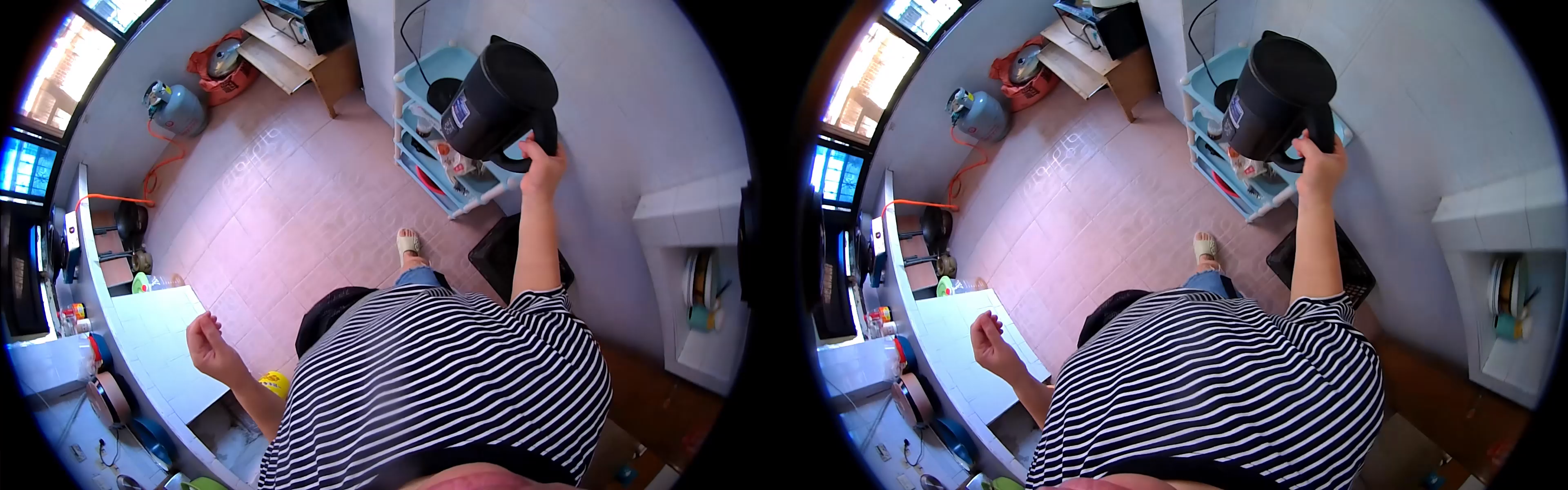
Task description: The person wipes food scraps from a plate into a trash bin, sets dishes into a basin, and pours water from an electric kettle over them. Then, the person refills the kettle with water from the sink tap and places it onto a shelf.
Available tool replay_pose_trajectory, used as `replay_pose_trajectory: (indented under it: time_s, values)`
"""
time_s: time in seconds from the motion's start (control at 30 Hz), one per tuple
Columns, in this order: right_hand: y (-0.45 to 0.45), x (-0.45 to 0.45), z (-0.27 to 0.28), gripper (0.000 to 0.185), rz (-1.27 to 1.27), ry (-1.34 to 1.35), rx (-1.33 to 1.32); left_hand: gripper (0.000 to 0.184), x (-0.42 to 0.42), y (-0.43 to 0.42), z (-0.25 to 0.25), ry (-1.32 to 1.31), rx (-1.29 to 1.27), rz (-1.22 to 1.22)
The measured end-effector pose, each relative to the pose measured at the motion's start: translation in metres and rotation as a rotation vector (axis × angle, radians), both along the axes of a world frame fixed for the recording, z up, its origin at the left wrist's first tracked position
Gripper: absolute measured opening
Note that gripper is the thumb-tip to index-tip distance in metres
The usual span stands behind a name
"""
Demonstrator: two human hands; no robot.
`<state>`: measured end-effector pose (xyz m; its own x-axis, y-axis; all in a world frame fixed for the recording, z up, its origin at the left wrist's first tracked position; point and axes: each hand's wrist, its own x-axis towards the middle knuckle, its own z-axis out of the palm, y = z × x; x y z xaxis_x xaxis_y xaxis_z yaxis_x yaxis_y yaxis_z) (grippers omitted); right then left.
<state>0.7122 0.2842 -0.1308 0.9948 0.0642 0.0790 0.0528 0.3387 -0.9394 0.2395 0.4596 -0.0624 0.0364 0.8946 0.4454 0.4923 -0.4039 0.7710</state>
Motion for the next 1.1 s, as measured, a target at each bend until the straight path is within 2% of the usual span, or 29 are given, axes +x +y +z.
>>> replay_pose_trajectory:
  time_s: [0.2,0.37,0.53,0.7,0.9,0.93,1.03,1.07,1.1]
  values:
    - [0.061,0.093,-0.029,0.02,0.038,0.023,-0.069,0.016,0.107,0.035,0.009,0.106,0.031,-0.072]
    - [0.082,0.118,-0.048,0.019,0.056,0.095,-0.065,0.011,0.162,0.048,0.01,0.174,-0.049,-0.084]
    - [0.085,0.121,-0.058,0.021,0.023,0.139,-0.055,0.011,0.196,0.061,0.01,0.167,-0.021,-0.14]
    - [0.082,0.124,-0.07,0.024,0.071,0.109,-0.163,0.009,0.218,0.064,0.006,0.158,-0.006,-0.155]
    - [0.079,0.126,-0.085,0.029,0.111,0.091,-0.206,0.008,0.212,0.068,0.007,0.237,0.044,-0.145]
    - [0.083,0.126,-0.075,0.024,0.085,0.1,-0.282,0.008,0.209,0.069,0.008,0.231,0.047,-0.145]
    - [0.071,0.14,-0.079,0.021,0.218,0.012,-0.426,0.01,0.208,0.065,0.019,0.251,0.061,-0.155]
    - [0.061,0.147,-0.079,0.023,0.413,-0.085,-0.369,0.009,0.204,0.063,0.019,0.24,0.049,-0.144]
    - [0.054,0.155,-0.082,0.027,0.544,-0.015,-0.223,0.009,0.199,0.06,0.018,0.228,0.036,-0.137]
